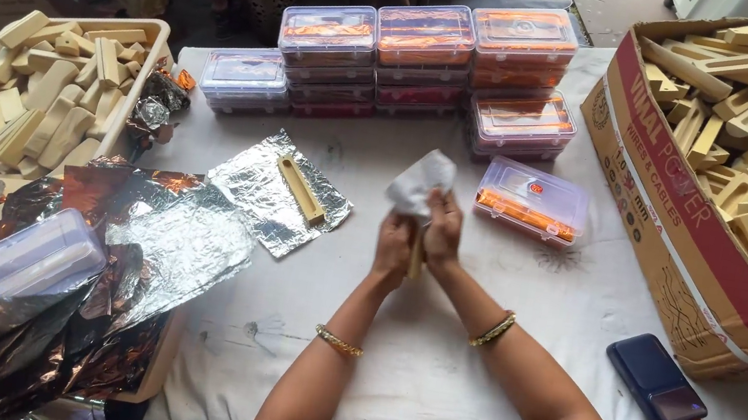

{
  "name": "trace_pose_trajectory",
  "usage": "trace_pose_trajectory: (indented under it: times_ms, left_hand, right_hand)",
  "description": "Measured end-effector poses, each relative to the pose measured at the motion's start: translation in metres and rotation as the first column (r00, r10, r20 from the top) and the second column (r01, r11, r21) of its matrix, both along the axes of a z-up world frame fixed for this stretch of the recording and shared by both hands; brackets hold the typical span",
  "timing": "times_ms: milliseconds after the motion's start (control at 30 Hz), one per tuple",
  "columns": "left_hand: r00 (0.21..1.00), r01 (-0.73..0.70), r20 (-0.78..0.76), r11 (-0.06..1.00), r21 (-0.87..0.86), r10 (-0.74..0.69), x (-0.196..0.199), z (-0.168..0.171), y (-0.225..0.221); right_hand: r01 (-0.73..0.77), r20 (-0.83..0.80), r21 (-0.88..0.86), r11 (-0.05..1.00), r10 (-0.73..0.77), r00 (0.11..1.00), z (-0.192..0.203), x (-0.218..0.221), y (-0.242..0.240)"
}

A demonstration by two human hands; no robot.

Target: Wrapping wooden blocks in metallic foil and placing them into plastic storage boxes.

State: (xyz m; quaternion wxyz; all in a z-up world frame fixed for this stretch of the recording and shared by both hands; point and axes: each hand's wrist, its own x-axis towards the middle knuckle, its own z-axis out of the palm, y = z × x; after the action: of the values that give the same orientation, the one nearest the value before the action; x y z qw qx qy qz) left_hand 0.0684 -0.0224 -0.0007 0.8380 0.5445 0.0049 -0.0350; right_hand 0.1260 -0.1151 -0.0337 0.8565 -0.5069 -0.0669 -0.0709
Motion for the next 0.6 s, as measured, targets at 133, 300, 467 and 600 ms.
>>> trace_pose_trajectory:
  times_ms: [133,300,467,600]
  left_hand:
    - [0.867,-0.38,0.27,0.906,-0.185,0.419,0.023,-0.022,0.035]
    - [0.67,-0.712,0.541,0.648,0.271,0.509,0.012,-0.005,0.054]
    - [0.913,-0.266,0.306,0.963,-0.054,0.269,0.009,0.0,0.025]
    - [0.98,-0.026,0.196,0.999,-0.042,0.034,0.011,-0.011,0.005]
  right_hand:
    - [-0.099,0.008,-0.065,0.993,0.1,0.995,0.033,-0.056,0.042]
    - [-0.178,0.069,-0.408,0.895,0.225,0.972,0.047,-0.084,0.056]
    - [-0.128,0.118,-0.248,0.96,0.161,0.98,0.026,-0.043,0.026]
    - [0.135,0.121,-0.2,0.97,-0.113,0.986,0.02,-0.014,0.0]
